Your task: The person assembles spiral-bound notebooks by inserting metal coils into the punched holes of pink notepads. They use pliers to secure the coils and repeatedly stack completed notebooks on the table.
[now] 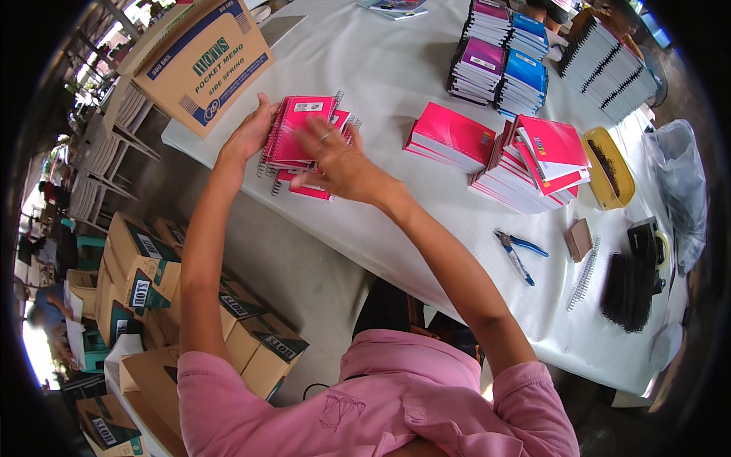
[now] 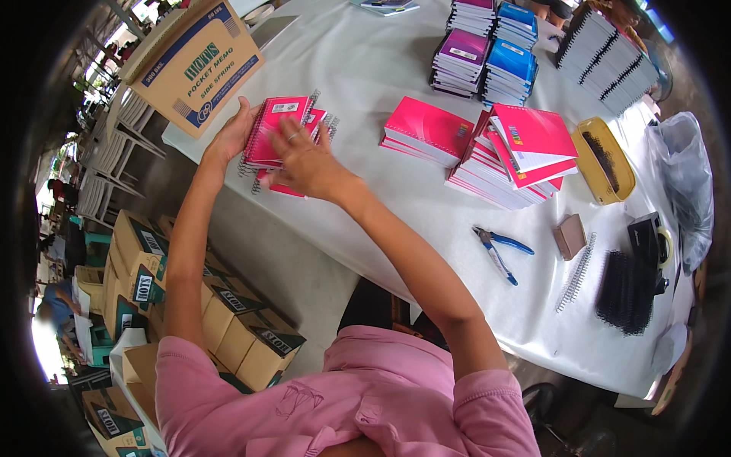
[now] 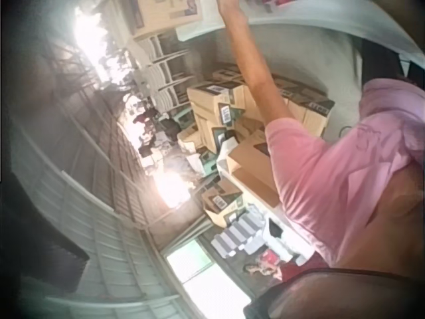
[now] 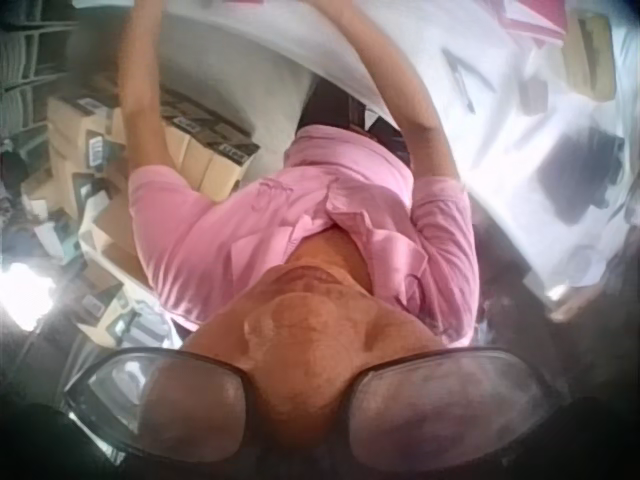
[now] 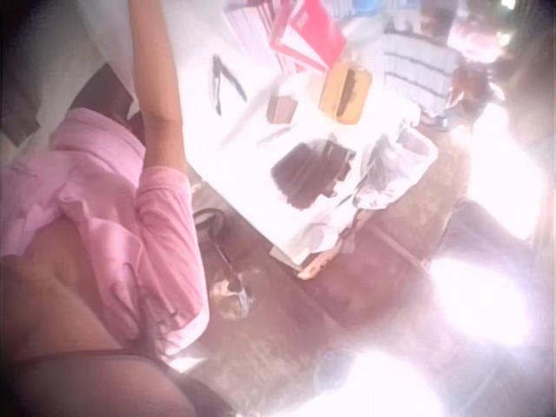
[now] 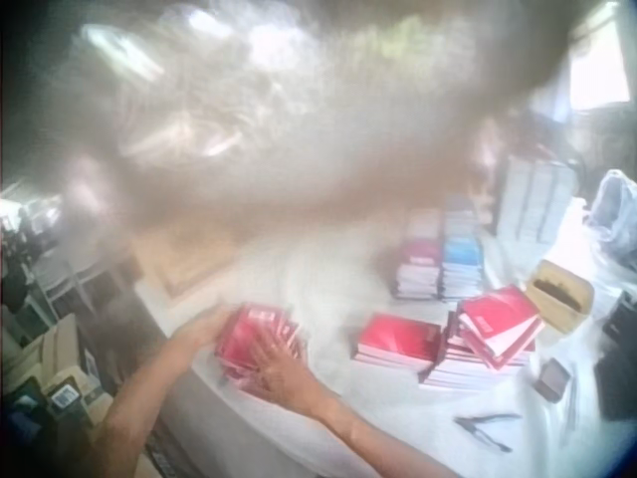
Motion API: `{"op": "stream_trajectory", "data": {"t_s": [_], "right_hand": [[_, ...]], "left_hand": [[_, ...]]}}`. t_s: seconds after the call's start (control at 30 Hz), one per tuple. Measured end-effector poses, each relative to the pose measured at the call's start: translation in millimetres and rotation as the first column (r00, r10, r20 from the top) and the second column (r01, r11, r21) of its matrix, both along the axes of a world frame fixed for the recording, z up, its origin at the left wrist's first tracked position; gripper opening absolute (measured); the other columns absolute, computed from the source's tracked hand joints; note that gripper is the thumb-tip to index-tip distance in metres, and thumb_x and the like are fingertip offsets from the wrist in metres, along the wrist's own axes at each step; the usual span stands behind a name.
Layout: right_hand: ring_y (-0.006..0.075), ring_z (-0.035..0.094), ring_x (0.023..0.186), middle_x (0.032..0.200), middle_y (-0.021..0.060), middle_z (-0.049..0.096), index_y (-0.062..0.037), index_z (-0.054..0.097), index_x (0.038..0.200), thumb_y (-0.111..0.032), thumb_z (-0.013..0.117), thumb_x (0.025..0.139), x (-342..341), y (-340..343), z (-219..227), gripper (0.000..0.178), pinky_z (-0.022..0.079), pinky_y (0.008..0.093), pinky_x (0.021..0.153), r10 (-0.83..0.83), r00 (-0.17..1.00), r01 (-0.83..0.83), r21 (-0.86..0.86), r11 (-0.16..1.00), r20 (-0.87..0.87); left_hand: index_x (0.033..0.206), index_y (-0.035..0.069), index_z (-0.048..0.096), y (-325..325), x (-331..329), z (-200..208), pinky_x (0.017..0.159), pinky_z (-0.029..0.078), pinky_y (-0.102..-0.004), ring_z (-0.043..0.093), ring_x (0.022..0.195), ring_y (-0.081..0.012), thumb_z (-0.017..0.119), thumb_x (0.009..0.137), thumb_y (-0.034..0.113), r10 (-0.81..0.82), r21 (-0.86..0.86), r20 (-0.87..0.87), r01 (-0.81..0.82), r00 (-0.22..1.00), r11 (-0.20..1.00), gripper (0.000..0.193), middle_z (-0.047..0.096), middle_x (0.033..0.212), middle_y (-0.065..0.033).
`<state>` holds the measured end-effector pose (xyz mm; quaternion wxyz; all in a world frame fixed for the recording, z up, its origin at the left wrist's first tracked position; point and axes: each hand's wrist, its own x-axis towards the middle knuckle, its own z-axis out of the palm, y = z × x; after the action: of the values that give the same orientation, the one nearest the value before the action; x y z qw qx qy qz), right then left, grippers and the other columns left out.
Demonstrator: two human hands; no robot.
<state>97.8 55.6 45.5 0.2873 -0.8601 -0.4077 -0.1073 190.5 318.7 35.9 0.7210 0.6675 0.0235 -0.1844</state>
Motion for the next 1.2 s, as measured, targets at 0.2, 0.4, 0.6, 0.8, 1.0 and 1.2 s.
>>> {"op": "stream_trajectory", "data": {"t_s": [0.2, 0.4, 0.6, 0.8, 1.0, 1.2], "right_hand": [[0.0364, 0.017, 0.150, 0.154, 0.0326, 0.027, 0.0149, 0.020, 0.149, -0.065, 0.048, 0.095, 41, -19, -38, 0.100, 0.015, 0.0393, 0.122, 0.319, 0.585, 0.459, 0.629, 0.627, -0.746], [0.0419, 0.011, 0.150, 0.157, 0.0360, 0.012, 0.0204, 0.000, 0.146, -0.066, 0.054, 0.092, 37, 37, -36, 0.115, 0.014, 0.0451, 0.122, 0.029, 0.638, 0.574, 0.500, 0.649, -0.770], [0.0377, 0.031, 0.145, 0.151, 0.0285, 0.037, 0.0100, 0.042, 0.139, -0.037, 0.063, 0.095, 17, -83, -6, 0.068, 0.025, 0.0459, 0.120, -0.556, 0.816, 0.577, -0.166, 0.800, 0.157], [0.0429, 0.050, 0.132, 0.141, 0.0334, 0.048, 0.0137, 0.042, 0.139, 0.003, 0.056, 0.081, 0, -155, -47, 0.060, 0.039, 0.0465, 0.114, -0.454, 0.701, 0.662, -0.265, 0.701, 0.550], [0.0363, 0.066, 0.105, 0.114, 0.0261, 0.066, 0.0058, 0.056, 0.127, 0.003, 0.059, 0.083, -42, -152, 15, 0.044, 0.053, 0.0415, 0.087, -0.528, 0.842, 0.526, 0.054, 0.849, 0.108], [0.0227, 0.067, 0.090, 0.091, 0.0177, 0.066, 0.0038, 0.059, 0.118, -0.018, 0.070, 0.091, -129, -186, 46, 0.036, 0.050, 0.0331, 0.077, -0.214, 0.670, 0.641, 0.408, 0.650, -0.711]], "left_hand": [[0.144, 0.002, 0.046, -52, -19, 10, 0.105, 0.044, -0.0319, 0.056, 0.122, -0.0163, 0.035, 0.101, 0.062, -0.018, 0.185, 0.018, 0.014, 1.000, 0.983, 0.074, 0.059, 0.135, -0.0108], [0.143, 0.003, 0.048, -69, -39, 17, 0.103, 0.044, -0.0326, 0.056, 0.120, -0.0153, 0.046, 0.101, 0.057, 0.037, 0.199, -0.067, -0.023, 0.997, 0.980, 0.068, 0.060, 0.134, -0.0104], [0.151, 0.006, 0.040, -63, -50, 20, 0.119, 0.023, -0.0339, 0.028, 0.148, -0.0254, 0.050, 0.102, 0.046, 0.247, 0.381, 0.574, -0.522, 0.781, 0.763, 0.064, 0.038, 0.156, -0.0143], [0.152, 0.007, 0.038, -162, -125, 31, 0.121, 0.019, -0.0415, 0.023, 0.150, -0.0330, 0.064, 0.095, 0.009, -0.084, 0.354, 0.855, -0.457, 0.512, 0.816, 0.062, 0.032, 0.160, -0.0145], [0.152, 0.003, 0.034, -252, -186, -4, 0.119, 0.023, -0.0468, 0.017, 0.151, -0.0390, 0.076, 0.083, 0.010, -0.064, 0.296, 0.845, -0.363, 0.531, 0.884, 0.081, 0.027, 0.160, -0.0212], [0.149, 0.000, 0.038, -309, -210, -10, 0.117, 0.029, -0.0478, 0.035, 0.144, -0.0397, 0.070, 0.088, 0.009, -0.343, 0.434, 0.899, -0.450, 0.274, 0.780, 0.070, 0.043, 0.151, -0.0214]]}}
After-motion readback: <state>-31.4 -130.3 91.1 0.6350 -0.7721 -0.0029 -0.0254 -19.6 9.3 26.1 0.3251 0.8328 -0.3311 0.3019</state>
